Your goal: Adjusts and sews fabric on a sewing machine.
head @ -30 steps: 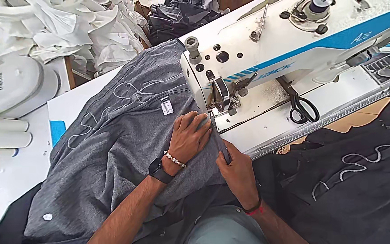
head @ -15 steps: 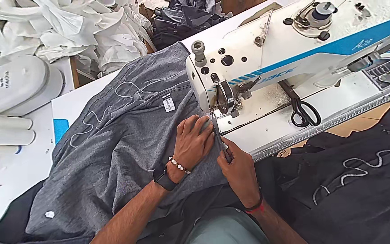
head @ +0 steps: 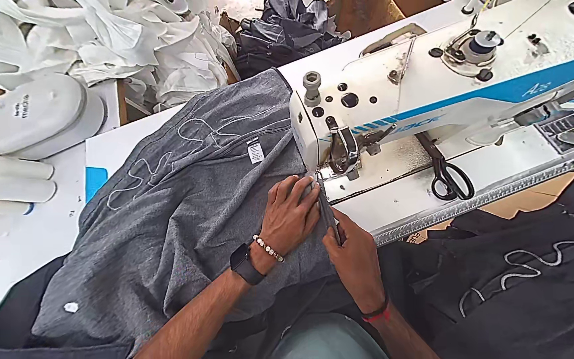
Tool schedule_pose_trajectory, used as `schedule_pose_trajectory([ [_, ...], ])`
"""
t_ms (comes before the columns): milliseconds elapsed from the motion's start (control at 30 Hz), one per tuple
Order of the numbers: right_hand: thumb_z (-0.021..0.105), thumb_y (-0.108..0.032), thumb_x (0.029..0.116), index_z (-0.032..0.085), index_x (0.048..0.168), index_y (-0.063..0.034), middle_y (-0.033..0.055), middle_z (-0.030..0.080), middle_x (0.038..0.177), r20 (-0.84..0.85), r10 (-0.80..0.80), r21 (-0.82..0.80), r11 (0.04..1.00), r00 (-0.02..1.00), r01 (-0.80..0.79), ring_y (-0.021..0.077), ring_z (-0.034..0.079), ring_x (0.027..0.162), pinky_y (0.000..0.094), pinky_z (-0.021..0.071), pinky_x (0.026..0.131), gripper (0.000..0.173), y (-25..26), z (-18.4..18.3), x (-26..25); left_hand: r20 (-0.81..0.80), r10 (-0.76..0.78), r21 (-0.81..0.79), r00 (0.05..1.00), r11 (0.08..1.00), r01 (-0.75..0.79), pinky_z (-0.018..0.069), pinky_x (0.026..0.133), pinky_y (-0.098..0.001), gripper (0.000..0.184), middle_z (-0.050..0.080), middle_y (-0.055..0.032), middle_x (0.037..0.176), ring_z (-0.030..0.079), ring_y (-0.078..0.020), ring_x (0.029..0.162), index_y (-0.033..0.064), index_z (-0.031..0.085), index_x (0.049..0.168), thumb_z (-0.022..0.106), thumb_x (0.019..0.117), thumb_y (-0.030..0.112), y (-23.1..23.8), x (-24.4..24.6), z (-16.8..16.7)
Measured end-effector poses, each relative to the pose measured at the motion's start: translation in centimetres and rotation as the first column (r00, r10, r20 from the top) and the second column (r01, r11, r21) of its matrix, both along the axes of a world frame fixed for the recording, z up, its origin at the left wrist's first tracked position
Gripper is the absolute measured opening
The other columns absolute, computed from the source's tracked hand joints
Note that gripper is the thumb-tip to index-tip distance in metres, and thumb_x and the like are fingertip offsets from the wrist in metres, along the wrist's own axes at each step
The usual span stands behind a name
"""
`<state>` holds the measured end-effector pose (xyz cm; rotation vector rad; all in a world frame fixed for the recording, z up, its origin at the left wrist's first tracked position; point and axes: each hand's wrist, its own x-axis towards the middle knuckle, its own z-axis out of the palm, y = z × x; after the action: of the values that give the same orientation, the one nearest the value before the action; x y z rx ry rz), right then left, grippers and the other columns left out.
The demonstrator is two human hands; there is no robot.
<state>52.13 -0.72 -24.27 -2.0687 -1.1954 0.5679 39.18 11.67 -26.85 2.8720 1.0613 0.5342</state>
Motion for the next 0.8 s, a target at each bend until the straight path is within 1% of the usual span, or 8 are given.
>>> schedule_pose_trajectory([
  [67,0.059,-0.019,0.0896,0.072,0.130,-0.0125,0.0000,0.073,0.081,0.027,0.004,-0.007,1.000,1.000,-0.004,0.0112,0.062,0.059,0.0338,0.0525,0.054,0.043,-0.1,0.1,0.1,-0.006,-0.029,0.027,1.000,0.999,0.029,0.0319,0.115,-0.0482,0.039,0.059,0.0002,0.145,0.045,-0.0259,0.140,0.0292,0.068,0.134,0.045,0.1046,0.039,0.4,-0.2,0.1],
  [167,0.059,-0.019,0.0907,0.073,0.127,-0.0115,0.0004,0.070,0.073,0.055,-0.004,0.007,1.000,0.998,0.003,0.0134,0.061,0.056,0.0355,0.0511,0.052,0.040,0.1,0.1,0.3,-0.033,0.024,0.058,0.999,0.998,-0.022,0.0334,0.113,-0.0489,0.039,0.059,0.0004,0.145,0.047,-0.0270,0.138,0.0271,0.068,0.134,0.044,0.1040,0.034,-0.4,0.3,0.3],
  [200,0.059,-0.019,0.0903,0.074,0.126,-0.0116,0.0006,0.071,0.074,0.060,-0.011,0.013,1.000,0.998,0.011,0.0134,0.062,0.057,0.0354,0.0514,0.052,0.040,0.2,0.1,0.3,-0.026,0.041,0.051,0.999,0.998,-0.040,0.0338,0.113,-0.0493,0.039,0.059,-0.0001,0.145,0.047,-0.0272,0.138,0.0267,0.068,0.134,0.044,0.1039,0.033,-0.6,0.4,0.2],
  [300,0.060,-0.019,0.0894,0.073,0.127,-0.0117,0.0031,0.077,0.095,0.051,-0.005,0.005,1.000,0.999,0.005,0.0144,0.070,0.072,0.0374,0.0567,0.062,0.041,0.2,0.3,0.3,-0.001,-0.013,0.042,1.000,0.999,0.013,0.0324,0.113,-0.0492,0.037,0.059,-0.0012,0.144,0.046,-0.0272,0.138,0.0262,0.071,0.131,0.046,0.1042,0.035,0.1,0.1,0.1],
  [333,0.060,-0.019,0.0898,0.073,0.127,-0.0113,0.0031,0.077,0.095,0.054,-0.002,-0.001,1.000,0.999,0.002,0.0147,0.070,0.072,0.0377,0.0567,0.062,0.041,0.1,0.3,0.3,0.001,-0.036,0.046,0.999,0.998,0.036,0.0320,0.113,-0.0489,0.037,0.060,-0.0016,0.143,0.046,-0.0271,0.137,0.0264,0.071,0.130,0.047,0.1040,0.035,0.4,0.0,0.1],
  [500,0.056,-0.020,0.0936,0.072,0.128,-0.0099,-0.0011,0.064,0.062,0.090,0.006,-0.008,1.000,0.996,-0.005,0.0129,0.056,0.049,0.0341,0.0466,0.046,0.039,0.1,0.2,0.3,-0.032,0.085,0.012,0.996,0.996,-0.084,0.0328,0.114,-0.0505,0.042,0.058,-0.0027,0.146,0.046,-0.0290,0.139,0.0259,0.066,0.138,0.042,0.1040,0.036,-1.4,0.7,0.2],
  [700,0.054,-0.017,0.0956,0.072,0.129,-0.0068,-0.0011,0.062,0.059,0.122,0.023,0.043,0.999,0.992,-0.028,0.0122,0.054,0.045,0.0326,0.0452,0.044,0.039,0.0,-0.1,0.4,-0.008,-0.109,0.079,0.994,0.991,0.109,0.0334,0.113,-0.0475,0.036,0.061,-0.0015,0.141,0.047,-0.0267,0.137,0.0270,0.071,0.129,0.048,0.1037,0.039,1.5,-0.6,0.1],
  [800,0.054,-0.017,0.0966,0.070,0.131,-0.0052,-0.0009,0.061,0.058,0.128,0.035,0.052,0.998,0.991,-0.042,0.0127,0.053,0.045,0.0331,0.0455,0.044,0.040,0.1,-0.3,0.4,-0.058,0.018,0.065,0.998,0.998,-0.014,0.0355,0.114,-0.0511,0.040,0.059,-0.0038,0.145,0.048,-0.0302,0.138,0.0226,0.066,0.137,0.045,0.1031,0.031,-0.8,0.5,0.4],
])
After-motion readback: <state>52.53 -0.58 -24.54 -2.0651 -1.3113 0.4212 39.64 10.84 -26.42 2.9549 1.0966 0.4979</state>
